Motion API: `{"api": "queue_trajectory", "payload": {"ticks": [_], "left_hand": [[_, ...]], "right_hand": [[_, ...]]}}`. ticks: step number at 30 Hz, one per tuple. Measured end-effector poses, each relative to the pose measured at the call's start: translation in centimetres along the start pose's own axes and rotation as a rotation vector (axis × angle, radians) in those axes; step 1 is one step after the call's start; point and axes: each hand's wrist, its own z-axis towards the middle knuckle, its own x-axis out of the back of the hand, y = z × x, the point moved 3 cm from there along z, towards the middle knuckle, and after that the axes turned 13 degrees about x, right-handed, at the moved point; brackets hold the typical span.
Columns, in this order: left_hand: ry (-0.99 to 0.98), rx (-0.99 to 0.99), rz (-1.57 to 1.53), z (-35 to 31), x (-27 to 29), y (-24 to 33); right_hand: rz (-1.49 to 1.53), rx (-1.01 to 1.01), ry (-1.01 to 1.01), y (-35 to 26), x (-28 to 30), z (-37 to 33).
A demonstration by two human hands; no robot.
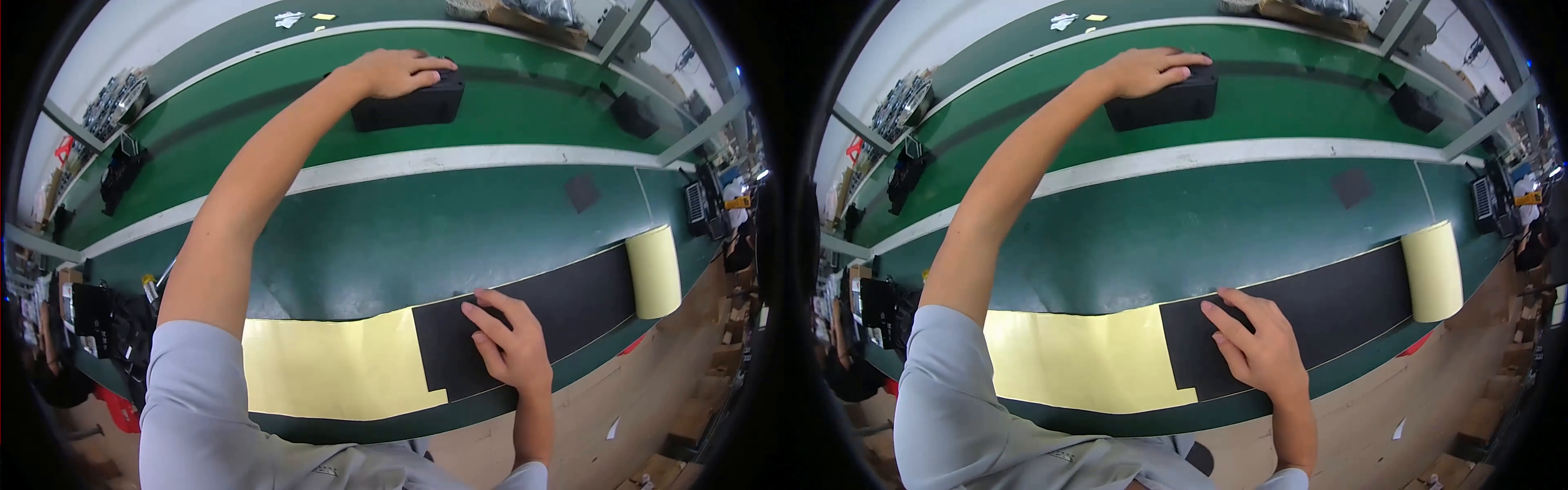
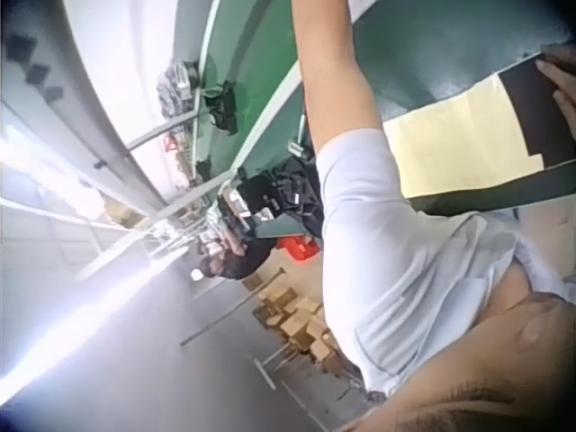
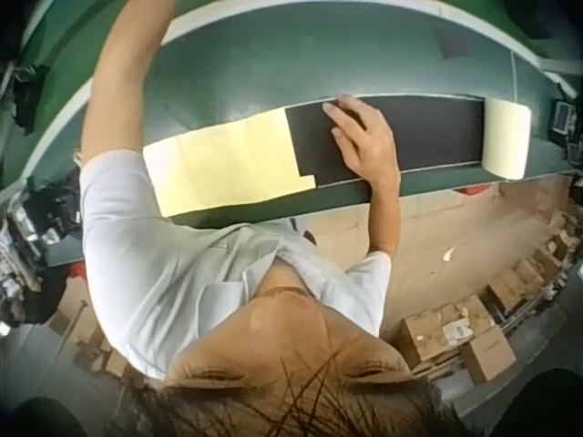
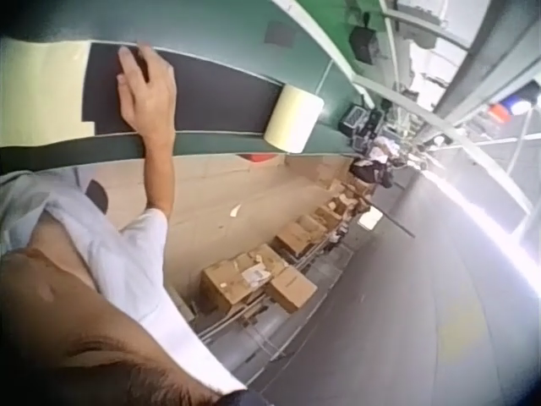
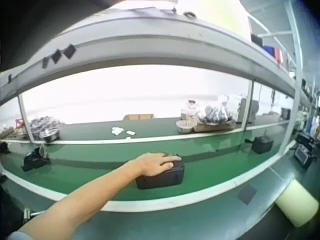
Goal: Assembling the internal components and housing of portable speakers on an assembly line.
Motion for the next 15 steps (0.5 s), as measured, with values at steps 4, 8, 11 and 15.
{"api": "queue_trajectory", "payload": {"ticks": [4, 8, 11, 15], "left_hand": [[0.046, 0.022, 0.001, 0.1, 0.3, 0.2], [0.093, 0.004, 0.078, 0.3, -0.1, 1.2], [0.202, 0.020, 0.134, -0.4, -1.1, 1.9], [0.108, 0.062, 0.024, 0.6, -0.5, 1.7]], "right_hand": [[0.154, -0.054, 0.036, 0.6, 0.3, 0.3], [0.130, -0.044, -0.010, 0.4, 0.2, 0.6], [0.135, -0.057, -0.027, 0.4, 0.2, 0.8], [0.135, -0.080, -0.040, 0.0, -0.2, 0.7]]}}
